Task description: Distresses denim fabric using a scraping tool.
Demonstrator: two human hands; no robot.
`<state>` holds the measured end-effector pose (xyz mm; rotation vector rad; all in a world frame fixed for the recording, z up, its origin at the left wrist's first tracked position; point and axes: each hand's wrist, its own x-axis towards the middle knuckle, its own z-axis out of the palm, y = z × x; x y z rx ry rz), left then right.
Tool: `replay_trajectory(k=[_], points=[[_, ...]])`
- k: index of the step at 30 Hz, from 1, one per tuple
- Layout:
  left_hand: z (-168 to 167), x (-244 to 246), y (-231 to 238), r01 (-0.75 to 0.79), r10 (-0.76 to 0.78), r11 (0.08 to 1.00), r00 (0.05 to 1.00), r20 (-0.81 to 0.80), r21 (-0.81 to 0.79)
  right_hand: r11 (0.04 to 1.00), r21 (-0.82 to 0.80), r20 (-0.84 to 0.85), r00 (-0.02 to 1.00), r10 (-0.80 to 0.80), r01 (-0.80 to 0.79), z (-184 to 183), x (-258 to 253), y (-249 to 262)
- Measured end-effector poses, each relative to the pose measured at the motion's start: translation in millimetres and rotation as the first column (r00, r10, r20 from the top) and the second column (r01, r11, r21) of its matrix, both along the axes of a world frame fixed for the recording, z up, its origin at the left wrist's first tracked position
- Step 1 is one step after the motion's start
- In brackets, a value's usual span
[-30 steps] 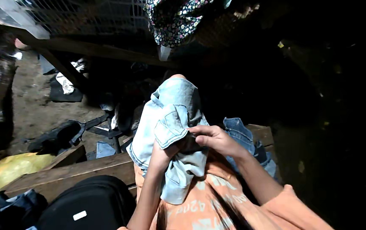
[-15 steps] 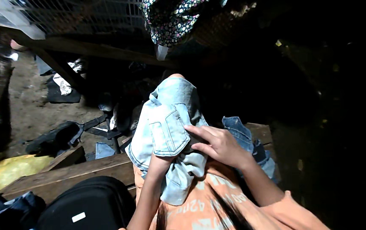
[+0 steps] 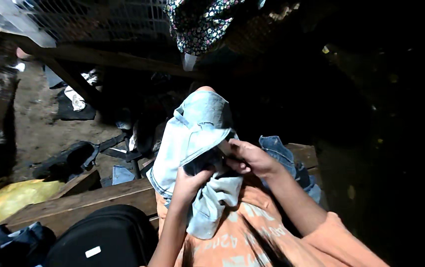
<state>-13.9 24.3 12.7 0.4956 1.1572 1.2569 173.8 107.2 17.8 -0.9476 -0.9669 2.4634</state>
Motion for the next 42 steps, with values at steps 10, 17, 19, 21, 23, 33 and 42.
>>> replay_trajectory(k=[10,17,19,21,23,33,42], points=[[4.7,-1.6,-0.9,-0.017,0.018,1.0,0.997,0.081,-0.019,0.947,0.255,0.295,0.917,-0.268,0.195,13.7,8.6,-33.3],[10.5,0.7,0.0,-0.013,0.015,0.998,0.999,0.039,-0.062,0.526,0.798,0.467,0.853,-0.232,-0.294,36.3,34.0,-25.9],[11.7,0.6,0.4,-0.026,0.026,0.995,1.0,0.003,-0.099,0.453,0.82,0.472,0.86,-0.192,-0.349,47.9,40.2,-18.7],[12.1,0.7,-0.6,-0.032,0.031,0.993,0.999,-0.014,-0.11,0.371,0.857,0.385,0.923,-0.002,-0.357,58.6,41.7,-9.7],[2.5,0.3,-5.5,-0.011,0.01,0.997,1.0,-0.022,-0.072,0.291,0.88,0.353,0.927,0.13,-0.376,62.6,26.4,-5.3],[-34.5,0.8,-15.7,-0.028,0.03,0.993,0.999,0.013,-0.113,0.249,0.894,0.421,0.889,-0.181,-0.373,48.7,-11.2,3.9],[-3.3,-2.1,-4.5,0.055,-0.055,0.998,0.998,-0.027,0.002,-0.018,0.983,0.15,0.86,-0.487,-0.182,28.8,-42.8,5.9]])
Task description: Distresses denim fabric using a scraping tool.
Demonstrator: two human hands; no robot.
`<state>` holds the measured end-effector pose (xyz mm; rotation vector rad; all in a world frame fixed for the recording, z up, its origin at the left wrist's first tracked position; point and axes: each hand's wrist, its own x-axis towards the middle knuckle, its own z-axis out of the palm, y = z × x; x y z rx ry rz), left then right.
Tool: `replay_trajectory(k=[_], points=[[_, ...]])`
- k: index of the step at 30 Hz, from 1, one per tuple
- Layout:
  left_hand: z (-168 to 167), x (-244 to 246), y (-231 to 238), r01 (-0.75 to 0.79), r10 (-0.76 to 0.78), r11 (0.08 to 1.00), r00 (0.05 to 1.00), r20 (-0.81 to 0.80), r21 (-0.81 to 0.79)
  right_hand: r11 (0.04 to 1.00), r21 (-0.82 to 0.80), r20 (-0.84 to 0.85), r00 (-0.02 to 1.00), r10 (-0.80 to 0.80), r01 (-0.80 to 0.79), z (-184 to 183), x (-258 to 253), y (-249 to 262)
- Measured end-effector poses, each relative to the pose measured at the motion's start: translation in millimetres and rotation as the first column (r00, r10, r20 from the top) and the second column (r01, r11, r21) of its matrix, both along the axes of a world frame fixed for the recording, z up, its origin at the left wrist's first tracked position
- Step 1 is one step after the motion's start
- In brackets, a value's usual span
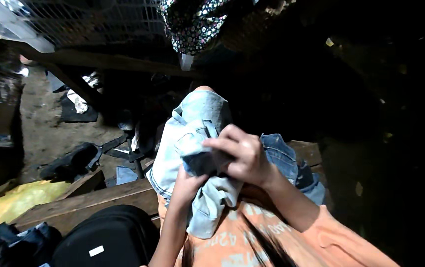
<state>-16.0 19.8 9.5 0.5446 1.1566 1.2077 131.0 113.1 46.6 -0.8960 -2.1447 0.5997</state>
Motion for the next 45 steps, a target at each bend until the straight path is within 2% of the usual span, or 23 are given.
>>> replay_trajectory(k=[2,4,5,6,8,11,13,16,19,21,24,30,33,37,41,45], points=[[8.2,2.9,5.6,-0.022,0.023,0.997,1.0,0.008,-0.075,0.962,-0.211,-0.007,0.984,-0.178,0.172,-11.2,6.7,13.3],[8.3,1.7,6.5,-0.038,0.048,0.991,0.996,0.07,-0.128,0.799,-0.519,0.135,0.952,-0.273,0.303,-28.9,20.4,27.0],[8.5,0.3,7.0,-0.046,0.06,0.989,0.993,0.098,-0.144,0.715,-0.612,0.195,0.94,-0.279,0.339,-36.9,27.9,30.7],[10.2,-1.4,8.0,-0.048,0.067,0.988,0.99,0.122,-0.148,0.66,-0.664,0.217,0.935,-0.281,0.353,-43.1,34.9,30.7],[15.0,-3.4,8.4,-0.043,0.067,0.987,0.987,0.146,-0.157,0.638,-0.703,0.148,0.943,-0.299,0.313,-47.1,47.5,21.2],[18.3,-4.7,9.8,-0.035,0.074,0.979,0.98,0.185,-0.203,0.71,-0.679,-0.032,0.959,-0.282,0.186,-36.0,58.8,3.0],[20.1,-4.4,10.3,-0.031,0.079,0.972,0.976,0.201,-0.232,0.757,-0.65,-0.08,0.985,-0.155,0.067,-22.2,63.0,-8.8],[19.5,-5.7,5.3,0.01,0.043,0.981,0.963,0.266,-0.192,0.804,-0.582,-0.062,0.993,0.102,-0.119,-10.6,61.3,-26.1],[12.3,-8.0,-2.1,0.05,-0.019,0.995,0.94,0.342,-0.084,0.868,-0.467,0.023,0.979,0.204,-0.17,-9.3,57.1,-41.2],[12.7,-8.5,-4.9,0.063,-0.046,0.997,0.939,0.341,-0.039,0.905,-0.395,0.105,0.972,0.212,-0.155,-8.1,55.5,-48.0],[22.4,-6.4,-5.1,0.062,-0.043,0.996,0.957,0.285,-0.058,0.953,-0.283,0.214,0.961,0.176,-0.111,-9.2,53.5,-50.4],[26.8,-3.9,-6.0,0.022,0.003,0.994,0.974,0.227,-0.106,0.96,-0.262,0.147,0.987,-0.059,0.096,-8.1,62.9,-41.2],[25.6,-3.0,-6.9,0.015,0.009,0.994,0.975,0.224,-0.104,0.959,-0.283,0.113,0.992,0.056,-0.021,-2.6,61.2,-45.9],[28.7,-3.6,-7.6,0.015,0.01,0.994,0.973,0.231,-0.108,0.972,-0.209,0.225,0.962,0.155,-0.108,-3.8,53.5,-51.1],[38.1,-4.1,-10.4,0.007,0.04,0.982,0.969,0.243,-0.189,0.985,-0.135,0.259,0.956,0.139,-0.107,-9.4,52.6,-52.7],[37.1,-3.8,-9.9,-0.016,0.07,0.98,0.961,0.266,-0.2,0.999,-0.043,0.211,0.977,0.022,-0.013,-14.4,53.4,-49.0]])
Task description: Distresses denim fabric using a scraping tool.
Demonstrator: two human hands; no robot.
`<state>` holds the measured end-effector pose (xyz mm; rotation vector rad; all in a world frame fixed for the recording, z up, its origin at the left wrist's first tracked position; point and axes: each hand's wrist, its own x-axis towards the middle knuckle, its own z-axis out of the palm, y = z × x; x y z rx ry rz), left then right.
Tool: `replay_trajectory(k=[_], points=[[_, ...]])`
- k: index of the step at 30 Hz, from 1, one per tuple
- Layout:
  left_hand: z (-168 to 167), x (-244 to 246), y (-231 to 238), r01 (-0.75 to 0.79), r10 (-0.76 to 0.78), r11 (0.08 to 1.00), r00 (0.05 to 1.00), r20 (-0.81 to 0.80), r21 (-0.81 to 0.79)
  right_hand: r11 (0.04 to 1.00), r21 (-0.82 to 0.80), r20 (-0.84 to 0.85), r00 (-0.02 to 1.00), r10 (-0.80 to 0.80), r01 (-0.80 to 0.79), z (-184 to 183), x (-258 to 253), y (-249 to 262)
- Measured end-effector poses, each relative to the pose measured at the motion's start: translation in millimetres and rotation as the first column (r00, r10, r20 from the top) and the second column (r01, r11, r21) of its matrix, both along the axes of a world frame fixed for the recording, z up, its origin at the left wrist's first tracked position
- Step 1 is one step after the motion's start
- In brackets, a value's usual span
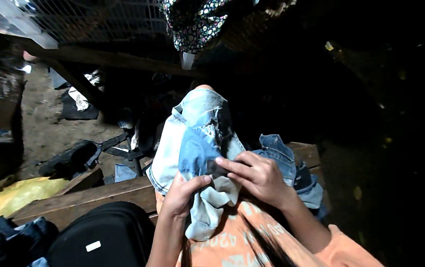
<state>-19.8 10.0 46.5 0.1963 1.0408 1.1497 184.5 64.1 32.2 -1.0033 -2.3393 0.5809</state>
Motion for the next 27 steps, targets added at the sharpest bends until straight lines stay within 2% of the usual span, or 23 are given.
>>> replay_trajectory(k=[5,7,11,13,15,16,18,20,21,23,25,27], points=[[1.2,2.6,0.5,-0.012,0.011,1.0,0.999,-0.044,-0.019,0.992,-0.066,-0.074,0.991,-0.11,0.106,-2.4,6.9,8.9],[-0.8,2.1,-2.3,-0.02,0.019,1.0,0.999,-0.045,-0.009,0.984,-0.144,-0.148,0.981,-0.122,0.101,-2.0,10.7,11.2],[0.8,0.9,-1.7,-0.035,0.033,0.998,0.999,-0.039,-0.045,0.91,-0.39,-0.359,0.933,-0.007,-0.143,4.3,12.5,10.3],[1.3,1.1,-1.5,-0.039,0.038,0.999,0.999,-0.033,-0.033,0.876,-0.432,-0.345,0.937,0.062,-0.217,7.0,9.9,7.9],[2.7,0.5,-0.6,-0.031,0.029,0.999,0.999,-0.033,-0.039,0.889,-0.407,-0.256,0.961,0.109,-0.209,5.8,6.9,7.1],[3.2,-0.4,0.2,-0.021,0.019,0.998,0.999,-0.035,-0.052,0.906,-0.382,-0.216,0.971,0.104,-0.182,4.1,5.0,6.8],[3.2,-2.5,1.6,-0.017,0.013,0.996,0.999,-0.042,-0.085,0.903,-0.411,-0.245,0.969,0.019,-0.121,0.7,2.3,8.9],[1.7,-4.0,2.4,-0.037,0.031,0.994,0.998,-0.061,-0.099,0.812,-0.58,-0.377,0.904,-0.202,-0.061,-6.6,0.6,16.1],[0.2,-4.4,2.5,-0.055,0.047,0.994,0.996,-0.081,-0.098,0.716,-0.696,-0.417,0.839,-0.349,-0.049,-13.5,-0.9,21.0],[-3.0,-4.6,3.2,-0.097,0.086,0.991,0.99,-0.115,-0.088,0.481,-0.876,-0.362,0.708,-0.607,-0.035,-31.6,-4.5,33.1],[-3.4,-3.3,5.8,-0.126,0.111,0.986,0.985,-0.132,-0.111,0.323,-0.946,-0.224,0.69,-0.688,0.015,-49.4,-8.6,42.2],[-4.0,-0.7,7.6,-0.156,0.138,0.978,0.982,-0.132,-0.136,0.253,-0.966,-0.133,0.735,-0.665,0.054,-57.6,-14.3,42.1]])
